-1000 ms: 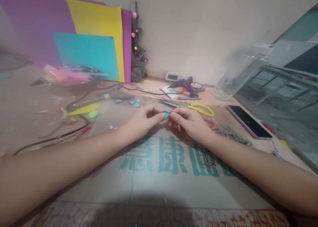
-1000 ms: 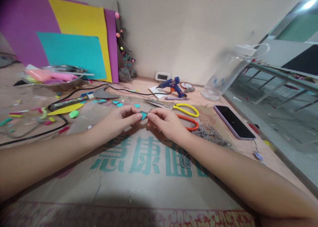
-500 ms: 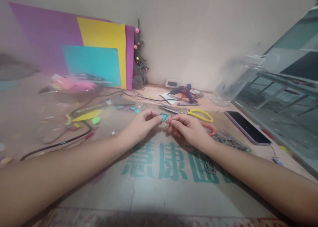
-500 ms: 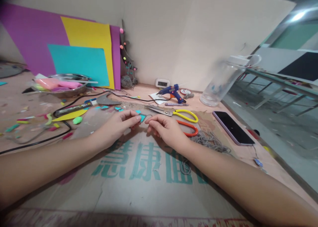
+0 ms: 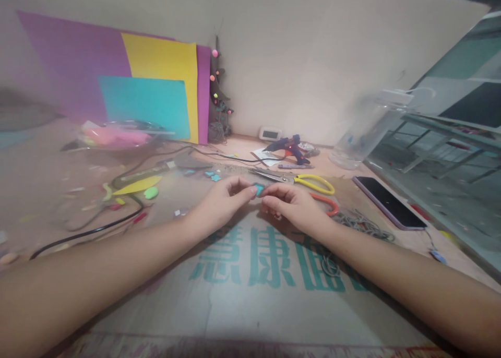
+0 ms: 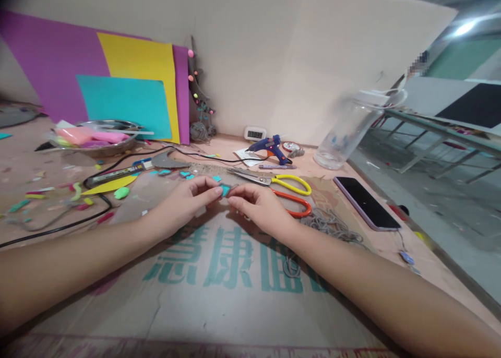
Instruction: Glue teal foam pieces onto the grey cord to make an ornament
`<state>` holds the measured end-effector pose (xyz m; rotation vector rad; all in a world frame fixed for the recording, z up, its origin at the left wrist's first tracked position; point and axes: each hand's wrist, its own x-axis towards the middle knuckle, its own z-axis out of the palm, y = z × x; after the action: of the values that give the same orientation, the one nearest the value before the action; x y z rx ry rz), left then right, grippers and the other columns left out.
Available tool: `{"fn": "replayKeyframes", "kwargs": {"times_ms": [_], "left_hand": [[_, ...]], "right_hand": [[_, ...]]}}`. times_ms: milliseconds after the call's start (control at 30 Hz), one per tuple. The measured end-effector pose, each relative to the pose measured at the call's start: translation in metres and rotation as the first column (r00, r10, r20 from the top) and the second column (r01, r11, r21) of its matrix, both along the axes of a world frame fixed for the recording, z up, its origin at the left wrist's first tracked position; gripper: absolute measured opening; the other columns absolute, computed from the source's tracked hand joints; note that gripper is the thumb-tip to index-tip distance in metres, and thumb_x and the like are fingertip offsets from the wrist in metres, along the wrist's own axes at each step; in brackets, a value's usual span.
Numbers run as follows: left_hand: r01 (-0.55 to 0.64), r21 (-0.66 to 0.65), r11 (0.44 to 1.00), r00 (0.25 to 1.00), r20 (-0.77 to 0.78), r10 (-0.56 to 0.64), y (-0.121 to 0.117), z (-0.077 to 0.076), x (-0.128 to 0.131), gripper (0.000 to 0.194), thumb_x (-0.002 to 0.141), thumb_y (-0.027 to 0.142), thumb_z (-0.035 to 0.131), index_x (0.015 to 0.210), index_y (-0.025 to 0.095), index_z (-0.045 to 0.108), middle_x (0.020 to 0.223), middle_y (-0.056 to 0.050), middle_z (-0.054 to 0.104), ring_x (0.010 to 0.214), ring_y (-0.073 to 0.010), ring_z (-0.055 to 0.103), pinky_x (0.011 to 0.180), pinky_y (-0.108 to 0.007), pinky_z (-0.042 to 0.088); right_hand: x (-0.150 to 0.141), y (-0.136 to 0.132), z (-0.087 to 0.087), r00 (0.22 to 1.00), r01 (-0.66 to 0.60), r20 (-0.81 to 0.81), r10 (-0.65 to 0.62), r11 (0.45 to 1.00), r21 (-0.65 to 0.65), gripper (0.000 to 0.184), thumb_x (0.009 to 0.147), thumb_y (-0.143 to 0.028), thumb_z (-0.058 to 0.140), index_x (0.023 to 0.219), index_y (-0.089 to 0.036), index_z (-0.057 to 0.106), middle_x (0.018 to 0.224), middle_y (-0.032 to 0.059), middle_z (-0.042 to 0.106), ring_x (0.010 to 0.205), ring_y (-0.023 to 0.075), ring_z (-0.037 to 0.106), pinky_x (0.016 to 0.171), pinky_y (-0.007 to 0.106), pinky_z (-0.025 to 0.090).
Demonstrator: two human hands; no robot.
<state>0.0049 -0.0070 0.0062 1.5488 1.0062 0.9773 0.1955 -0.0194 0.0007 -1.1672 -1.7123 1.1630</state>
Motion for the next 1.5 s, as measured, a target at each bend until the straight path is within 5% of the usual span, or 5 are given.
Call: {"fn": "replayKeyframes", "kwargs": {"times_ms": [700, 967, 1200, 1500], "left_hand": [[0.072, 0.063, 0.995, 0.997, -0.012, -0.072, 0.000, -0.005, 0.001, 0.023, 0.082, 0.038, 0.061, 0.076, 0.016, 0.059, 0.072, 0.000, 0.065, 0.063, -0.0123, 0.054, 0.063, -0.025, 0.041], [0.126, -0.035, 0.991, 0.989, 0.077, -0.123, 0.002, -0.010, -0.001, 0.032, 0.081, 0.047, 0.063, 0.089, 0.016, 0.064, 0.075, -0.001, 0.064, 0.066, -0.0133, 0.057, 0.059, -0.024, 0.044], [0.007, -0.050, 0.999, 0.973, 0.229, 0.005, 0.005, -0.015, 0.002, 0.027, 0.088, 0.041, 0.054, 0.080, 0.015, 0.056, 0.064, 0.003, 0.052, 0.058, -0.0100, 0.049, 0.057, -0.021, 0.039], [-0.059, 0.007, 0.998, 0.997, 0.054, 0.059, 0.003, -0.008, 0.000, 0.022, 0.077, 0.035, 0.068, 0.084, 0.016, 0.059, 0.074, 0.000, 0.060, 0.065, -0.0119, 0.052, 0.060, -0.024, 0.039]], "right_hand": [[-0.003, 0.000, 0.003, 0.999, 0.001, -0.054, -0.004, 0.998, -0.060, 0.027, 0.077, -0.042, 0.069, 0.077, -0.016, 0.059, 0.063, -0.0021, 0.064, 0.052, 0.0076, 0.051, 0.053, 0.022, 0.042], [-0.002, -0.002, 0.006, 0.995, -0.002, -0.098, -0.008, 0.995, -0.100, 0.030, 0.078, -0.044, 0.070, 0.075, -0.017, 0.057, 0.065, -0.0016, 0.064, 0.051, 0.0071, 0.050, 0.051, 0.022, 0.040], [-0.001, 0.000, 0.001, 0.993, -0.020, -0.115, 0.013, 0.998, -0.059, 0.029, 0.080, -0.043, 0.069, 0.076, -0.017, 0.056, 0.064, -0.0022, 0.065, 0.051, 0.0071, 0.051, 0.053, 0.022, 0.042], [-0.002, -0.001, 0.002, 0.993, -0.014, -0.119, 0.005, 0.997, -0.070, 0.031, 0.077, -0.044, 0.071, 0.075, -0.017, 0.057, 0.064, -0.0012, 0.066, 0.051, 0.0081, 0.053, 0.053, 0.023, 0.043]]}}
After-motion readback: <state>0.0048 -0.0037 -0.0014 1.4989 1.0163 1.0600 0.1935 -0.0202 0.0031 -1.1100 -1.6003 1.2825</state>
